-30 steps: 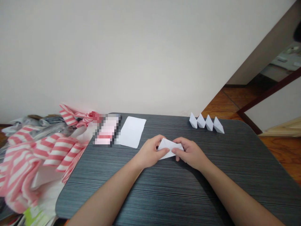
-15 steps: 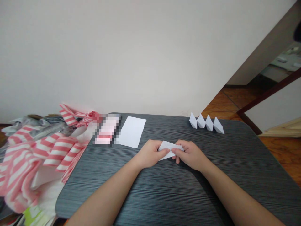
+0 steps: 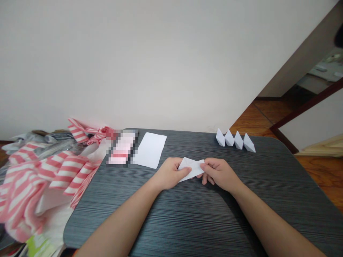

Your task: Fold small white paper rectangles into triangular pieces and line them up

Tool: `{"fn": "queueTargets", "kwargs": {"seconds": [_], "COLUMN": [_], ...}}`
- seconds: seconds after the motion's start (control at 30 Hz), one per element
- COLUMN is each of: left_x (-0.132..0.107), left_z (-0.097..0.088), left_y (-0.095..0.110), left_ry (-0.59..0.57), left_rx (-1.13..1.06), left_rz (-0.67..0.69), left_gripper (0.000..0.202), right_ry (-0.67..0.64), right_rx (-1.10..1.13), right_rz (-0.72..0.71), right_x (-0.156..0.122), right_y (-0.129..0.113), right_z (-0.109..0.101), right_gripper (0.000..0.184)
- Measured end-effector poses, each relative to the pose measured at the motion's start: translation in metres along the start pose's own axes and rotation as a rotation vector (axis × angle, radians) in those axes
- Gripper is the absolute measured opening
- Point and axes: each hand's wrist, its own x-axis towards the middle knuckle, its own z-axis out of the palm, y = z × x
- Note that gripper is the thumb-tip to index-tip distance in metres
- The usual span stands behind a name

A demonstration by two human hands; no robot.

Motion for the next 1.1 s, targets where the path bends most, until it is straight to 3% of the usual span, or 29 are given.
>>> {"fn": "queueTargets", "kwargs": {"seconds": [0.43, 0.63, 0.83, 1.1], "left_x": [0.000, 0.001, 0.001, 0.000], "left_z": [-0.001, 0.000, 0.002, 0.001], "left_y": [0.001, 0.003, 0.003, 0.003], "left_ry": [-0.022, -0.038, -0.032, -0.050], "left_rx": [-0.048, -0.015, 0.056, 0.038], "left_rz": [-0.016, -0.003, 0.006, 0.016], "left_gripper": [0.028, 0.030, 0.031, 0.027], "right_ry": [-0.004, -0.050, -0.043, 0.004], "right_rx": [-0.032, 0.001, -0.089, -0.029], "right_rz": [-0.044, -0.035, -0.041, -0.005], "right_x": [-0.002, 0.000, -0.001, -0.002], "right_y": [-0.002, 0.001, -0.004, -0.009], "right_z": [0.003, 0.007, 0.005, 0.003], "right_gripper": [0.032, 0.018, 0.023, 0.021]}}
